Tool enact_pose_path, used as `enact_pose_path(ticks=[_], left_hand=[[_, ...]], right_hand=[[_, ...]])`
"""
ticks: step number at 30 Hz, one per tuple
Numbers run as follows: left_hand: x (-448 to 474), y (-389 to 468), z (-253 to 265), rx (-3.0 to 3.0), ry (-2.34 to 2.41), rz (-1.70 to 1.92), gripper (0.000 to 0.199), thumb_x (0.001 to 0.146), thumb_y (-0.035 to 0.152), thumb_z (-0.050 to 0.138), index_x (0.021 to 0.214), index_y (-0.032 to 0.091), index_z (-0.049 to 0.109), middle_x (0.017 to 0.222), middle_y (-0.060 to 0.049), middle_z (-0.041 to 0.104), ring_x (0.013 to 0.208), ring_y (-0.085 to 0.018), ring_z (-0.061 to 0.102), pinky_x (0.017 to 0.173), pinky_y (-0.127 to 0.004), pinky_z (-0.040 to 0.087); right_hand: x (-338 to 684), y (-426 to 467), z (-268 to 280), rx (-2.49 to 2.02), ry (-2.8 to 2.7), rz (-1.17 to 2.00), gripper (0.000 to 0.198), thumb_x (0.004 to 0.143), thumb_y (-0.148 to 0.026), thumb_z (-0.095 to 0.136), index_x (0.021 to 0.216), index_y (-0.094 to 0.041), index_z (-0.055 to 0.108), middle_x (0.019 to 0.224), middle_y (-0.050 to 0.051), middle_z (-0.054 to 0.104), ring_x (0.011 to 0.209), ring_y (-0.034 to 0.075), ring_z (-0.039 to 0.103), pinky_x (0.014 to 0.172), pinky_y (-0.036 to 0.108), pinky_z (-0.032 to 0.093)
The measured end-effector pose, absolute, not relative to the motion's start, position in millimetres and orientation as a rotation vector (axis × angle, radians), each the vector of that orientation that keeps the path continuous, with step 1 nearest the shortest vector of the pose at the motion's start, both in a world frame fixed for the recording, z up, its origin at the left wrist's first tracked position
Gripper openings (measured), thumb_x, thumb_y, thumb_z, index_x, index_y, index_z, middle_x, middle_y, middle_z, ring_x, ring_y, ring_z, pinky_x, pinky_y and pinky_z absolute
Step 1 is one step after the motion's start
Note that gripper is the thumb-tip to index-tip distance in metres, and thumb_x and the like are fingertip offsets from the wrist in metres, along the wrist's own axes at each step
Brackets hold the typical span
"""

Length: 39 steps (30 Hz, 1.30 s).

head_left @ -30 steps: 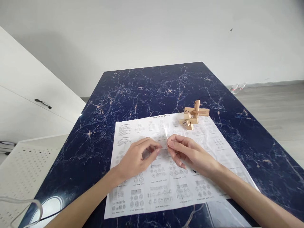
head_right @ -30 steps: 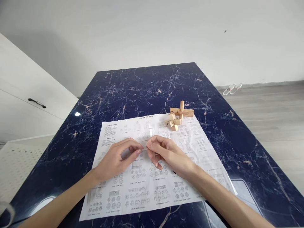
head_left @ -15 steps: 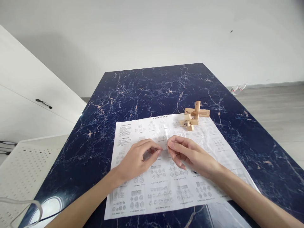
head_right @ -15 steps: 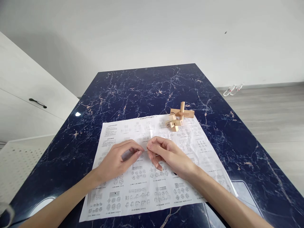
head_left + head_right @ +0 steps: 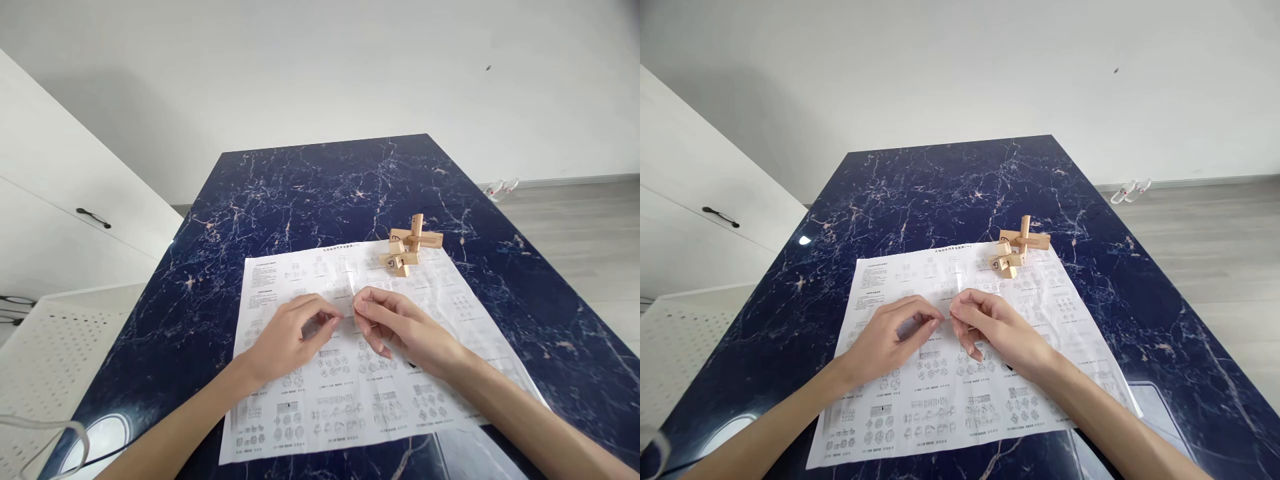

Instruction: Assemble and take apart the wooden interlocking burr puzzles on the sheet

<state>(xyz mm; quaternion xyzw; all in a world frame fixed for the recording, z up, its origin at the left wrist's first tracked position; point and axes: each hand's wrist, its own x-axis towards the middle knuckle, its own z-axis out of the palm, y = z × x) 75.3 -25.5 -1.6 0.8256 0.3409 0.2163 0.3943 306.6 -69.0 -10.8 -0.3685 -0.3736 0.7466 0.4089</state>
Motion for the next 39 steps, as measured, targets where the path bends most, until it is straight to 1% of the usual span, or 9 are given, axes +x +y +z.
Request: enact_pose_path(ticks=[13, 39], left_hand=[[74.9, -25.6, -2.6, 2.115, 0.859, 0.545, 0.014, 0.109, 0.027, 0.06, 0.107, 0.024, 0.073, 0.1, -0.001, 0.077, 0.088, -0.017, 0.069, 0.081, -0.033, 0.055], [75.1, -26.3, -2.8, 2.133, 0.862, 0.542, 0.014, 0.109, 0.029, 0.059, 0.108, 0.024, 0.072, 0.099, -0.002, 0.076, 0.086, -0.018, 0.069, 0.08, -0.034, 0.055]], right_hand=[[305.7, -68.6, -6.8, -0.963, -0.933, 1.879, 0.037, 0.1, -0.053, 0.075, 0.087, -0.021, 0.062, 0.075, -0.002, 0.061, 0.054, 0.009, 0.047, 0.051, 0.028, 0.035], [305.4, -68.4, -4.9, -0.957, -0.923, 1.879, 0.037, 0.098, -0.054, 0.077, 0.087, -0.021, 0.063, 0.076, -0.002, 0.06, 0.054, 0.01, 0.046, 0.05, 0.028, 0.034]])
